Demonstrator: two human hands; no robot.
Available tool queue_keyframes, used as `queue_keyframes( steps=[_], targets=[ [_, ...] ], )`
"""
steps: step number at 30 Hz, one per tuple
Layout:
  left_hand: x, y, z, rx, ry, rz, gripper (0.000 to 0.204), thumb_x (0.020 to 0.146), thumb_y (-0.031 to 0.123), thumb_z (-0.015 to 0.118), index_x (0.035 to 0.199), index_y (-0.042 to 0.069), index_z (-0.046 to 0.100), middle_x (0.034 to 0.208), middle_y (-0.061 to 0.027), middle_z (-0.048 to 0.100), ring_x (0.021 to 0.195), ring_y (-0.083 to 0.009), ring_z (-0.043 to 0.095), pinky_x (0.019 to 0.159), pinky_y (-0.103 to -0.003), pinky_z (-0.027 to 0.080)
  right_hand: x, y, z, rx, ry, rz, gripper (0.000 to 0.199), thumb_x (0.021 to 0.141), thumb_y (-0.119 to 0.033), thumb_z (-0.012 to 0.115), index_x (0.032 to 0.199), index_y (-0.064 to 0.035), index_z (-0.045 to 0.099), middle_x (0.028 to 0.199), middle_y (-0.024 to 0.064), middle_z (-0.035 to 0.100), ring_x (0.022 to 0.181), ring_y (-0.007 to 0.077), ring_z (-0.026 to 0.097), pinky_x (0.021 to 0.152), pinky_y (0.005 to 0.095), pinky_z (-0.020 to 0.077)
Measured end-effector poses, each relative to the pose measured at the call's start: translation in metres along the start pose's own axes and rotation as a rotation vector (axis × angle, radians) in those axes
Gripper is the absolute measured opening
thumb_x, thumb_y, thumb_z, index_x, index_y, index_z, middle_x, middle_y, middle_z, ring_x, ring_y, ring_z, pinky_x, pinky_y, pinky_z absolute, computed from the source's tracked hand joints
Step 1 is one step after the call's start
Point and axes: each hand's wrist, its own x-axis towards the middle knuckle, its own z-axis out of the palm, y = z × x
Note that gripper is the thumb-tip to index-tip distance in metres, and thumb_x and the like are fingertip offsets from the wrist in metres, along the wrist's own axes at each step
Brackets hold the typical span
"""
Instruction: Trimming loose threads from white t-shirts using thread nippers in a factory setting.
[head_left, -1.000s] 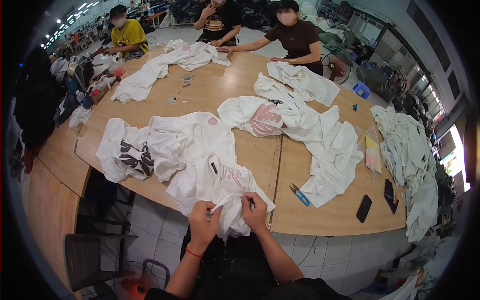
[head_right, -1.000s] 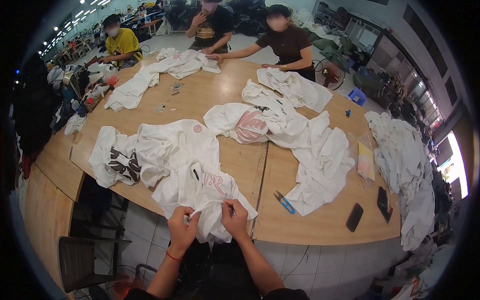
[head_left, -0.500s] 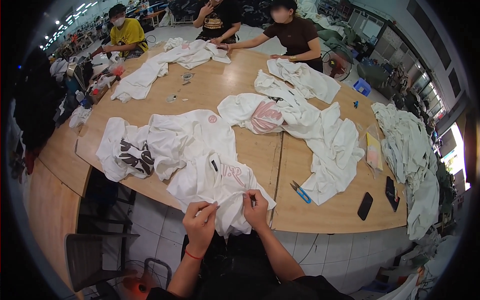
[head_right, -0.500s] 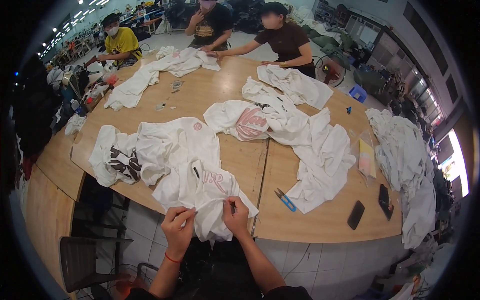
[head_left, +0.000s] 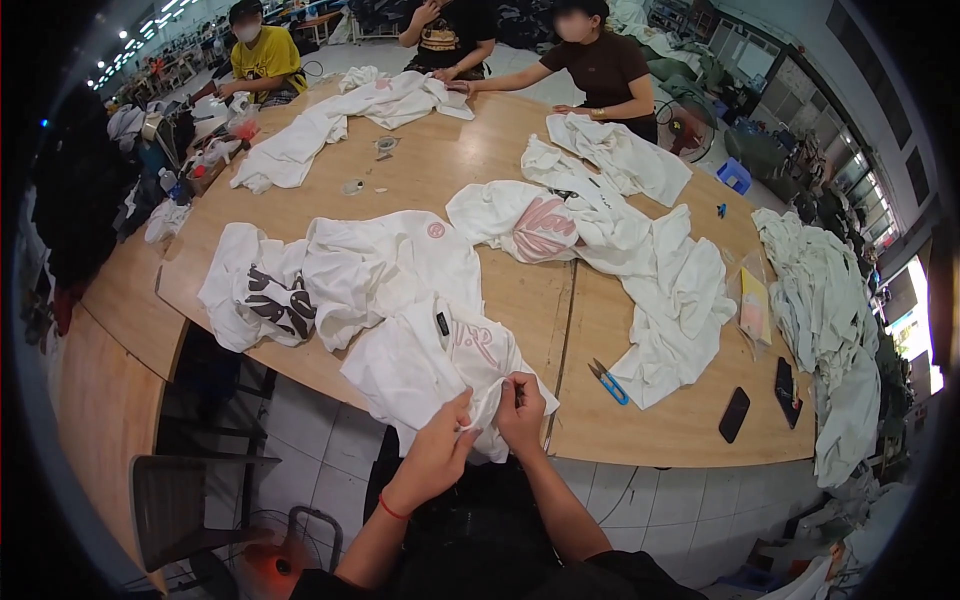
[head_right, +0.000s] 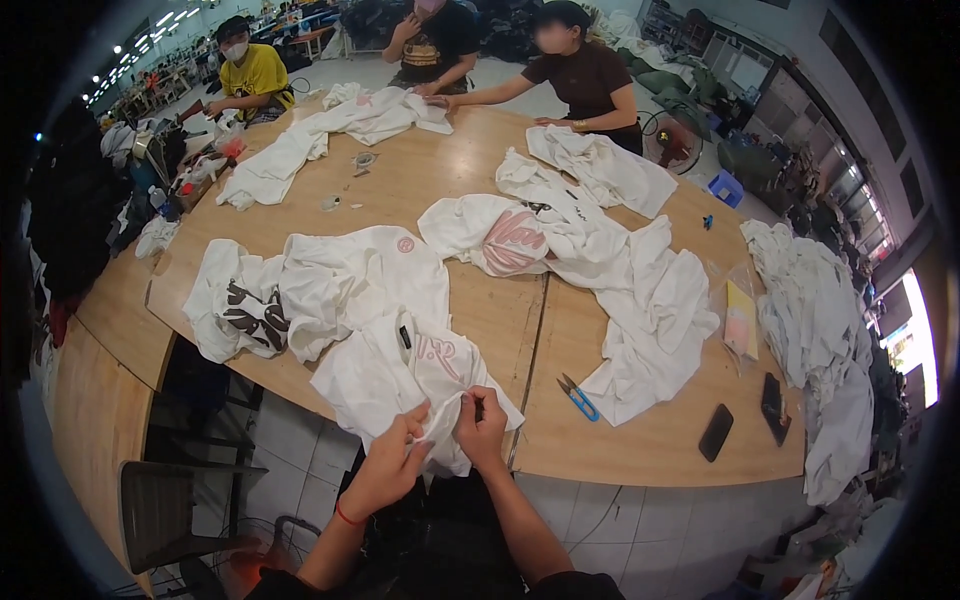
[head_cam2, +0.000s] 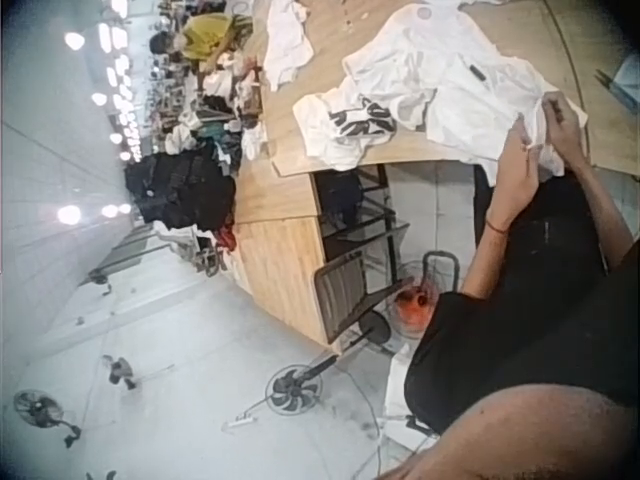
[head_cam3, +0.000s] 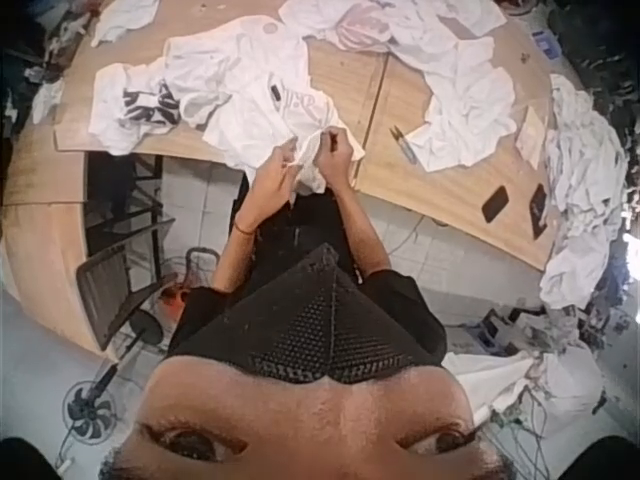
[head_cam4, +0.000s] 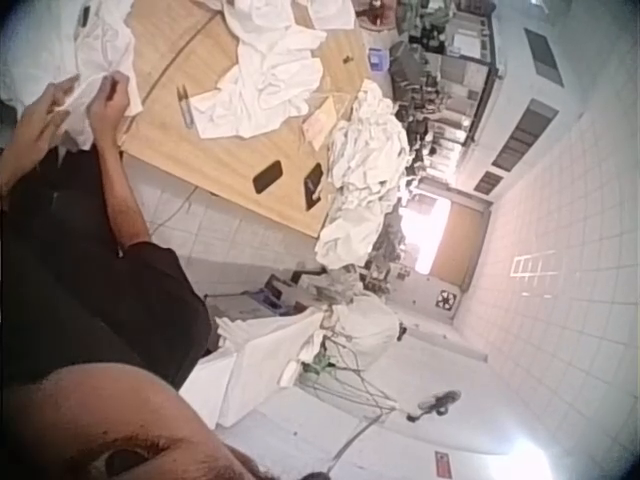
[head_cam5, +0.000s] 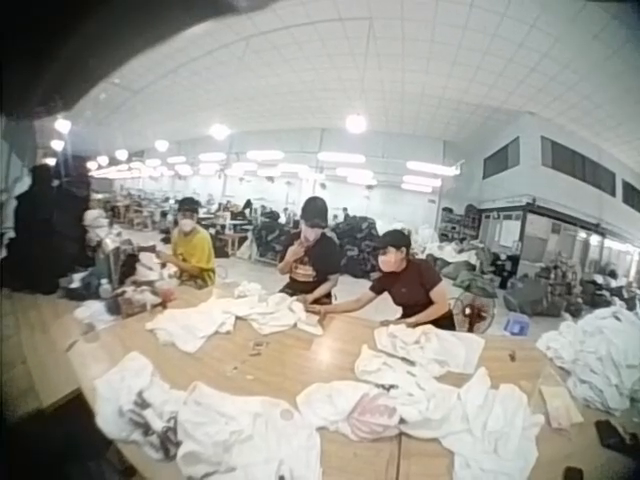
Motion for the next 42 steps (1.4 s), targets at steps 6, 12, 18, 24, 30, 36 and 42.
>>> queue_keyframes(
  steps=[6, 12, 18, 24, 30, 36, 42],
  targets=[
    [0.004, 0.002, -0.030, 0.060, 0.106, -0.186, 0.014, 0.100, 0.004, 0.076, 0.109, 0.000, 0.066, 0.097, -0.0191, 0.075, 0.080, -0.0372, 0.073, 0.072, -0.039, 0.057, -0.004, 0.001, -0.003, -0.071, -0.019, 0.001, 0.010, 0.109, -0.009, 0.068, 0.106, 0.0004, 0.065, 0.080, 0.0049, 0.065, 0.070, 0.0100, 0.057, 0.065, 0.0282, 0.0476],
    [0.079, -0.021, -0.079, 0.411, 0.161, 0.245, 0.021, 0.086, -0.012, 0.071, 0.102, 0.002, 0.076, 0.099, -0.0157, 0.079, 0.095, -0.0357, 0.077, 0.080, -0.041, 0.059, 0.003, 0.003, -0.003, -0.262, -0.095, -0.099, 0.009, 0.108, -0.008, 0.068, 0.109, 0.0005, 0.068, 0.084, 0.0171, 0.069, 0.073, 0.0248, 0.068, 0.070, 0.0366, 0.0547],
    [0.098, -0.057, -0.090, 0.466, 0.190, 0.163, 0.024, 0.088, -0.010, 0.073, 0.106, 0.004, 0.077, 0.104, -0.0135, 0.073, 0.096, -0.0371, 0.070, 0.084, -0.047, 0.055, 0.015, 0.008, 0.004, -0.141, -0.074, -0.038, 0.011, 0.110, -0.009, 0.066, 0.113, 0.0023, 0.065, 0.086, 0.0110, 0.069, 0.073, 0.0158, 0.061, 0.068, 0.0318, 0.0510],
    [0.032, -0.056, -0.054, 0.452, 0.515, 0.007, 0.025, 0.089, -0.006, 0.078, 0.112, 0.003, 0.077, 0.107, -0.0129, 0.074, 0.099, -0.0339, 0.071, 0.087, -0.043, 0.056, 0.005, 0.011, 0.000, -0.110, -0.081, 0.075, 0.012, 0.111, -0.009, 0.065, 0.112, 0.0025, 0.065, 0.090, 0.0083, 0.069, 0.079, 0.0132, 0.061, 0.072, 0.0296, 0.0511],
    [0.021, -0.034, 0.001, 0.087, 0.342, -0.196, 0.027, 0.088, 0.007, 0.085, 0.113, 0.000, 0.078, 0.098, -0.0152, 0.076, 0.097, -0.0345, 0.072, 0.088, -0.042, 0.057, 0.010, 0.007, 0.003, -0.061, -0.086, 0.012, 0.011, 0.111, -0.007, 0.063, 0.112, 0.0033, 0.065, 0.093, 0.0094, 0.069, 0.082, 0.0136, 0.062, 0.075, 0.0301, 0.0523],
    [0.034, -0.050, 0.010, 0.218, 0.156, -0.069, 0.014, 0.093, 0.012, 0.082, 0.092, 0.000, 0.075, 0.087, -0.0154, 0.074, 0.080, -0.0325, 0.070, 0.073, -0.042, 0.055, 0.004, 0.010, 0.000, -0.116, -0.023, -0.038, 0.013, 0.110, -0.010, 0.065, 0.111, 0.0028, 0.065, 0.090, 0.0102, 0.067, 0.081, 0.0161, 0.063, 0.075, 0.0331, 0.0530],
    [0.018, -0.039, -0.003, -0.127, 0.277, -0.236, 0.013, 0.097, 0.006, 0.079, 0.103, -0.002, 0.071, 0.094, -0.0163, 0.072, 0.081, -0.0283, 0.071, 0.072, -0.037, 0.054, -0.006, -0.008, -0.012, -0.092, -0.100, 0.112, 0.009, 0.105, -0.007, 0.071, 0.104, 0.0017, 0.067, 0.089, 0.0089, 0.067, 0.082, 0.0168, 0.065, 0.076, 0.0332, 0.0532]
  ],
)
